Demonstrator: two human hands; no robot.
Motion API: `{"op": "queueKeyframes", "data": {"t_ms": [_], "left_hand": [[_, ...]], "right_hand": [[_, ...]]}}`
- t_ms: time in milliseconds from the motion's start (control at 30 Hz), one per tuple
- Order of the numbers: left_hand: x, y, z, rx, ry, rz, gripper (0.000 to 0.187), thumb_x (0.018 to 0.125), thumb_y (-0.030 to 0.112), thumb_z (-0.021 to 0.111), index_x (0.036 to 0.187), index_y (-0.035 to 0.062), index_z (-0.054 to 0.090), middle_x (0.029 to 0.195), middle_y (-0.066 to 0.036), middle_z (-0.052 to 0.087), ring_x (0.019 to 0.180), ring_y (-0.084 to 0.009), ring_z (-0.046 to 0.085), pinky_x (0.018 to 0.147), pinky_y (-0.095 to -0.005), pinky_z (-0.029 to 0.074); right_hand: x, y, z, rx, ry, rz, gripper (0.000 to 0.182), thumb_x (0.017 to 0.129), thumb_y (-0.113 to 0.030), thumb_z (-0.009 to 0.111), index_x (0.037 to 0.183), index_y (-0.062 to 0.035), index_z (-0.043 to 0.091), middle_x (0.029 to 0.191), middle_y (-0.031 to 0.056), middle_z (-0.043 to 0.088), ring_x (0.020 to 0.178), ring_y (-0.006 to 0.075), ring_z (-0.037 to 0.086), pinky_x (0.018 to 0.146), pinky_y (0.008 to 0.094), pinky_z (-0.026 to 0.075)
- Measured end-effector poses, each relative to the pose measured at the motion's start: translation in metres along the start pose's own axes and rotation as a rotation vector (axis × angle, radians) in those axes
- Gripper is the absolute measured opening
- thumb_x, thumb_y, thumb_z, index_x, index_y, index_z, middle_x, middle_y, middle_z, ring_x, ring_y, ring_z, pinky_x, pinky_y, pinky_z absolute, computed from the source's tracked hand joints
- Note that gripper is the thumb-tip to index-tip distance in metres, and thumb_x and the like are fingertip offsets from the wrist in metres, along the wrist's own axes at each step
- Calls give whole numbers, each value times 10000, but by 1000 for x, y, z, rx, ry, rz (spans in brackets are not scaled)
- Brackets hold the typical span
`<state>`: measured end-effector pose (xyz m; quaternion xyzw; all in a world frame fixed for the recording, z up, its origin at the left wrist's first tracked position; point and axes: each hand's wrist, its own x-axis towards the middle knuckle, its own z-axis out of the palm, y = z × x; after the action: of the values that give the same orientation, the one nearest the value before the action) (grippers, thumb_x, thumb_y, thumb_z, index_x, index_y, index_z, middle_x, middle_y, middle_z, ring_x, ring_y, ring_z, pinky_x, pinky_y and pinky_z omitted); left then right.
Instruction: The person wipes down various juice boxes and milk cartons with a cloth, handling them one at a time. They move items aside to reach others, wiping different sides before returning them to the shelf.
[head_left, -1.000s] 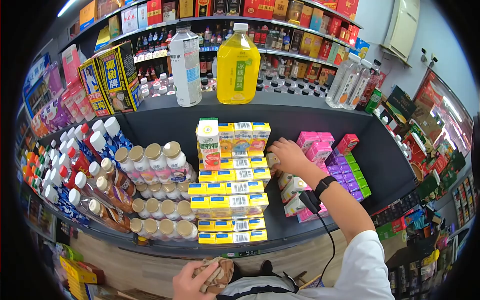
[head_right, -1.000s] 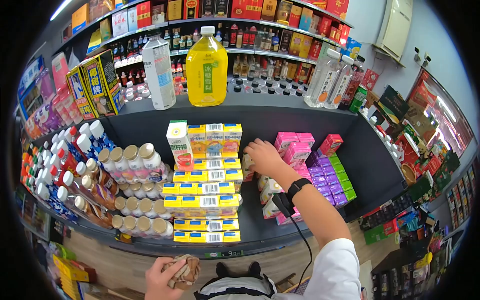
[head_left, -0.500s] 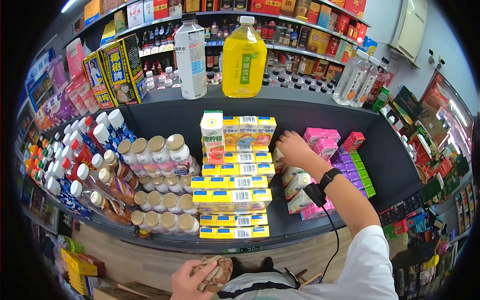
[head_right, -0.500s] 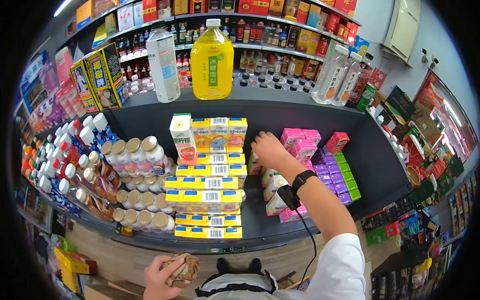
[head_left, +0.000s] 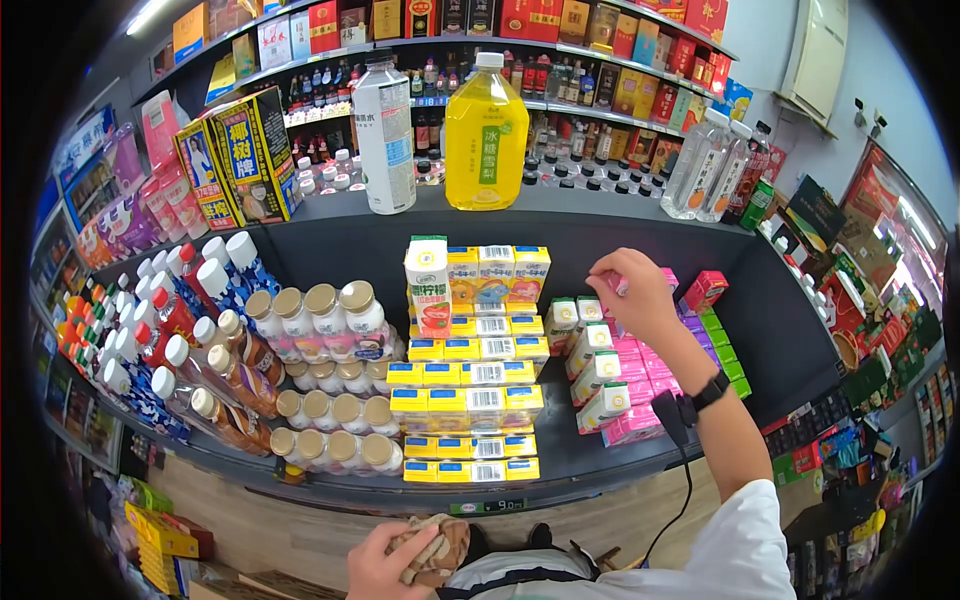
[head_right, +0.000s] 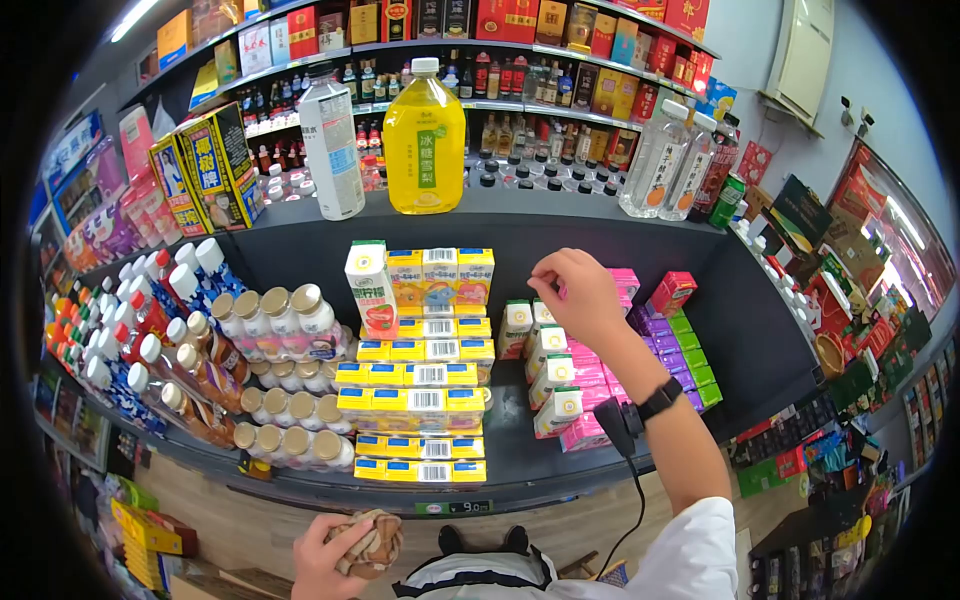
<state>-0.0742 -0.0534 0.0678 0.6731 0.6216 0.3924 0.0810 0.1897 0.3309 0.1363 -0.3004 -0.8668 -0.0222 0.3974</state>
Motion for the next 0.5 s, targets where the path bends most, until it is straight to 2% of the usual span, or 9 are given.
{"op": "queueKeyframes", "data": {"t_ms": [100,133,167,233,333,433,500], "left_hand": [[1,3,-3,10,11,10,448,728,184,794,1167,138,716,1054,-144,652,771,-317,670,653,-367,542],[2,4,-5,7,13,17,455,726,185,793,1172,139,717,1053,-143,654,774,-316,671,657,-368,543],[2,6,-6,4,15,24,461,724,186,792,1177,140,717,1053,-142,656,777,-316,673,661,-369,545],[0,8,-8,4,22,17,483,715,186,789,1191,143,715,1057,-142,656,789,-317,675,672,-372,547],[-7,8,-10,3,50,8,497,713,188,784,1202,147,713,1067,-142,652,804,-320,674,684,-382,551],[-17,7,-17,15,82,-9,486,727,199,781,1204,142,710,1072,-142,646,811,-324,672,687,-384,548],[-25,4,-20,2,123,-13,480,738,213,784,1205,134,706,1070,-143,644,812,-328,670,685,-380,543]], "right_hand": [[-5,-47,-11,352,14,321,260,794,-82,774,1024,-61,654,791,19,614,723,144,588,605,289,448],[-6,-61,-7,347,55,251,304,798,-109,781,1068,-52,653,822,10,618,736,115,575,600,269,422],[-5,-80,-8,314,1,217,375,785,-142,795,1109,-42,635,902,48,633,825,170,603,683,312,468],[3,-107,3,246,-1,16,481,768,-180,810,1173,-15,610,1042,99,623,965,245,603,825,384,491],[27,-130,34,138,60,-115,636,736,-262,838,1245,12,570,1134,141,586,1063,321,576,935,434,471],[50,-136,77,244,-95,157,765,699,-346,859,1288,28,545,1177,161,555,1071,343,574,926,429,482],[58,-139,97,245,-152,260,757,680,-376,863,1246,22,554,1156,167,540,1043,349,576,906,437,488]]}}
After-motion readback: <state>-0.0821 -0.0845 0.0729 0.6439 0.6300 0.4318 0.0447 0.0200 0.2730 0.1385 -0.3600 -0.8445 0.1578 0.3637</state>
